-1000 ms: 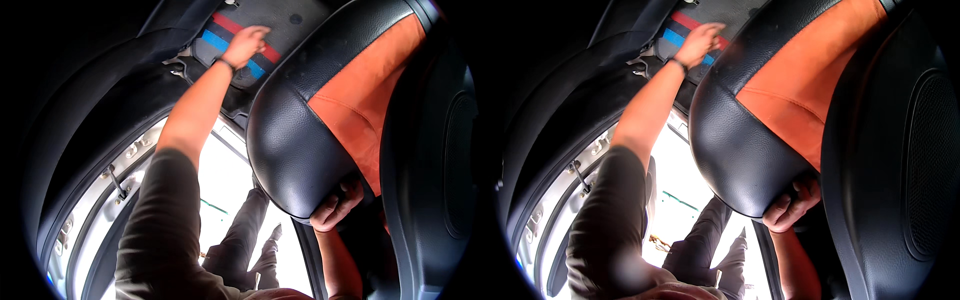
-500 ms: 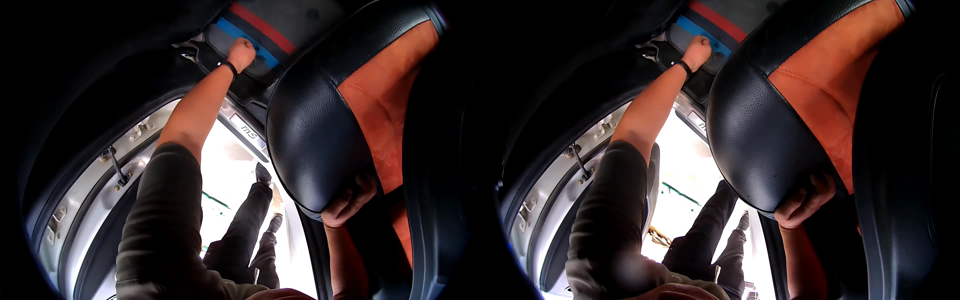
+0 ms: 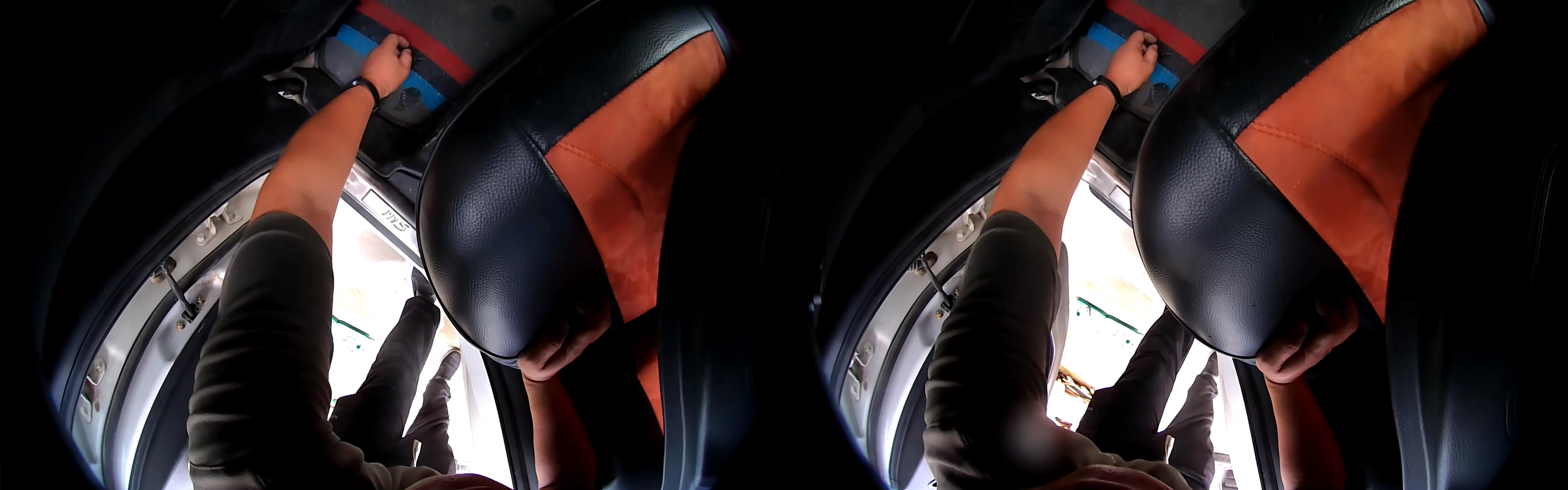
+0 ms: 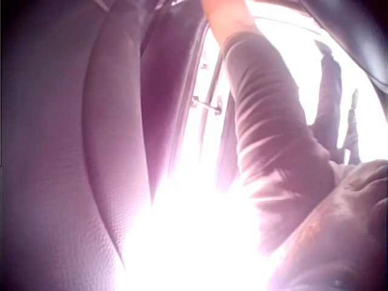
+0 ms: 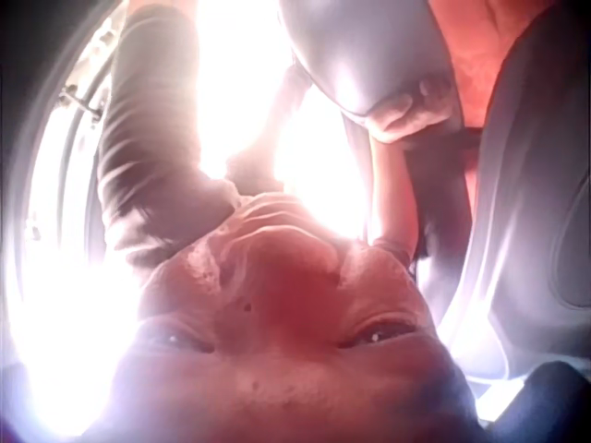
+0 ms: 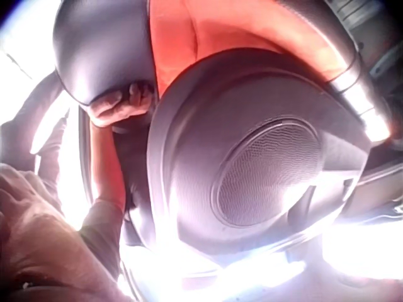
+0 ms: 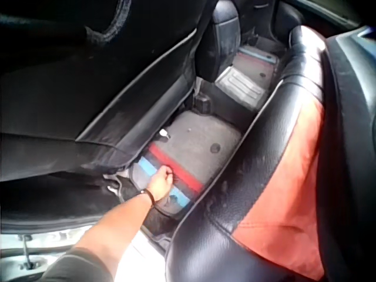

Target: The person aligns a gasket onto a car door handle opening, assists with mounting door components on the car, reaches inside the vehicle under a rear seat, and handles a rubber grommet by hand.

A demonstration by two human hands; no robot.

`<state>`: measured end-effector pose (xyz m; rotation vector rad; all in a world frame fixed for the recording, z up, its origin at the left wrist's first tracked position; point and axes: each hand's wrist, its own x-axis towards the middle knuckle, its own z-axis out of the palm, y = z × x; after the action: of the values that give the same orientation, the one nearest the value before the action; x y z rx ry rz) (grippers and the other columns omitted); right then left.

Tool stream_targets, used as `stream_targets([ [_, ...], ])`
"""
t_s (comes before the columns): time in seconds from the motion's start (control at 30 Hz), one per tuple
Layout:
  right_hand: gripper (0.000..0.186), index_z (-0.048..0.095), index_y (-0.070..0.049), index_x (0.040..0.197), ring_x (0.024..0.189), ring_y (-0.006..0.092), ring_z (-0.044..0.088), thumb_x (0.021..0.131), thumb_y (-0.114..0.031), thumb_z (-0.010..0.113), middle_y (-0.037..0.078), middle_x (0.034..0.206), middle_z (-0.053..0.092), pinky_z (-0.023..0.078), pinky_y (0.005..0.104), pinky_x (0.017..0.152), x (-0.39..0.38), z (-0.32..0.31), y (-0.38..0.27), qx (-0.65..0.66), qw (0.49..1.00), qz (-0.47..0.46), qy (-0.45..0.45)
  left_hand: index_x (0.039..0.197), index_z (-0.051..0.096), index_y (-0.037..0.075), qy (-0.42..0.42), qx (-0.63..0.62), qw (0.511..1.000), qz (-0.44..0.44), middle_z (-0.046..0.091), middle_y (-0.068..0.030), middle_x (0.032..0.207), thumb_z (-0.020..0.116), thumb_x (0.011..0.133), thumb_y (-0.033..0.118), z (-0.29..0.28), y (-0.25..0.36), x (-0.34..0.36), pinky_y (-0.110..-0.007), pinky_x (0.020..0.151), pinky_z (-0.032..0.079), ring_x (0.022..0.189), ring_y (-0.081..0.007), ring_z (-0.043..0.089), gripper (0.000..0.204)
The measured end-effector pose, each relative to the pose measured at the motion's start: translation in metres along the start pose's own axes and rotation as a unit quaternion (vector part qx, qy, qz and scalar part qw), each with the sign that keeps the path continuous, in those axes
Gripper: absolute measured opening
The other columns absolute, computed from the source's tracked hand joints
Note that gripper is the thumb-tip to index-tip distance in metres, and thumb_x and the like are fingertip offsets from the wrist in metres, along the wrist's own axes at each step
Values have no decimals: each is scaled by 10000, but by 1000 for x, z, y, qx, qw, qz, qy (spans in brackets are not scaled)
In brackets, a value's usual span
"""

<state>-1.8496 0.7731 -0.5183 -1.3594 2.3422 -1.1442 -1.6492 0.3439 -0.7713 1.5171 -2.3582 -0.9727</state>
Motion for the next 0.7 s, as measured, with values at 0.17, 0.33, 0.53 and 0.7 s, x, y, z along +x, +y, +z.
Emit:
stream_targets([
  [0.17, 411, 546, 43, 1231, 1160, 343, 542, 1024, -285, 410, 253, 1271, 521, 437, 475, 1018, -1, 0, -2, 15, 1000, 8, 4, 1253, 509, 49, -101, 166, 980, -28, 701, -255, 1042, 583, 1029, 232, 9, 24, 6, -552, 885, 514, 1021, -464, 659, 298],
  [0.33, 404, 543, 44, 1239, 1160, 342, 540, 1023, -271, 412, 250, 1259, 523, 437, 477, 1017, -3, 0, 1, 11, 1000, -4, 0, 1146, 535, 36, -138, 186, 971, 54, 695, -255, 996, 586, 1019, 208, -3, 21, -3, -540, 840, 503, 994, -457, 660, 220],
  [0.53, 442, 535, 49, 1288, 1255, 341, 508, 1015, -270, 397, 216, 1331, 508, 405, 476, 1075, -7, -5, 2, 18, 1000, 3, -12, 1072, 568, 32, -154, 46, 987, 22, 697, -250, 947, 621, 966, 200, -25, 6, -60, -531, 830, 518, 953, -475, 654, 206],
  [0.7, 432, 540, 57, 1277, 1256, 348, 504, 996, -239, 401, 226, 1343, 507, 401, 484, 1078, -6, -5, -2, 9, 1000, 22, -17, 1114, 534, 27, -160, 104, 982, -9, 697, -281, 965, 601, 977, 189, -14, 13, -86, -569, 844, 504, 963, -493, 653, 222],
])
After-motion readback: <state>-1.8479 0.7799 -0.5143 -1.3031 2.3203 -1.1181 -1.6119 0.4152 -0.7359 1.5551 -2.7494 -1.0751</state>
